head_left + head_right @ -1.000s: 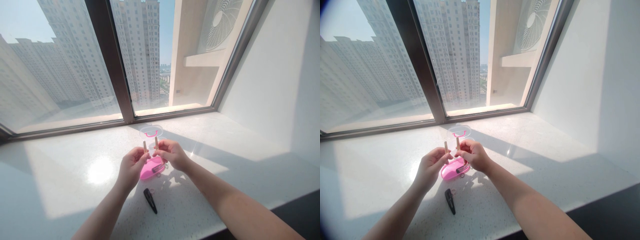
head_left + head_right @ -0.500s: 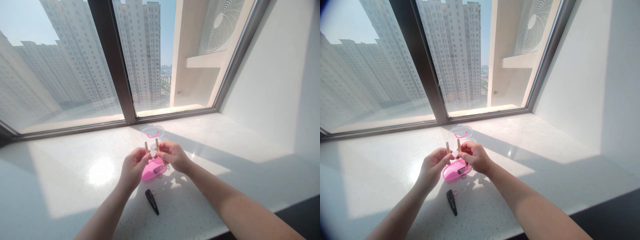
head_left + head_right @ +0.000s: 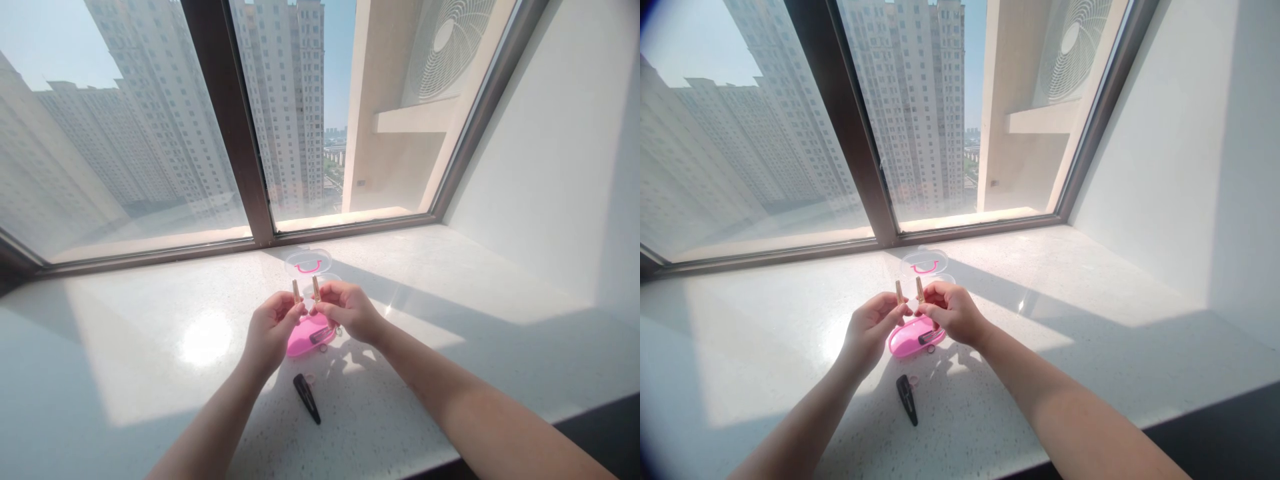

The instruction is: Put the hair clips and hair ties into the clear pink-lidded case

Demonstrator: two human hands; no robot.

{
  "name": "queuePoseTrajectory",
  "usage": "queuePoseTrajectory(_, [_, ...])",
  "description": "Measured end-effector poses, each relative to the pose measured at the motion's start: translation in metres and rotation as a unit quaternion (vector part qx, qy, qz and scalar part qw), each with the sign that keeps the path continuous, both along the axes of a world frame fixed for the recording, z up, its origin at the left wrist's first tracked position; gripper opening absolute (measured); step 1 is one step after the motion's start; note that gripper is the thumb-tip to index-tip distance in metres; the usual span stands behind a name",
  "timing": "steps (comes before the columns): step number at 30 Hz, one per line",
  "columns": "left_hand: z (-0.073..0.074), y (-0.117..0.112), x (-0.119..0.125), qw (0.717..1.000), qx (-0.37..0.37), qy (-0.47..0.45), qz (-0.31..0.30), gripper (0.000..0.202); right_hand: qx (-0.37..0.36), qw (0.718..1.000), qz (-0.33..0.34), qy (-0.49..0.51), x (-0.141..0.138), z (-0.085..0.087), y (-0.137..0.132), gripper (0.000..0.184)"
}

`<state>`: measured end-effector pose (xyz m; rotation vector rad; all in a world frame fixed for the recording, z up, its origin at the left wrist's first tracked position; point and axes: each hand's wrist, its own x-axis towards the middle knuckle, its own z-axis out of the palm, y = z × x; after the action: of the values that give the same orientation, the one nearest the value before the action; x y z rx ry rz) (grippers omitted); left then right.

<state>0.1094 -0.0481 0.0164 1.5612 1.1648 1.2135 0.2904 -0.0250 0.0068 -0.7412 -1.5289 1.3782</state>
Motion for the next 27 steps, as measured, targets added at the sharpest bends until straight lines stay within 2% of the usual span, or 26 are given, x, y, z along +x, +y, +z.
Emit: queuePoseTrajectory(27, [-0.0014, 0.0018, -0.0005, 1.0, -0.002, 0.015, -0.002, 0.017, 0.003, 1.0, -0.008, 0.0, 0.0004, 0.0032, -0.0005, 0.008])
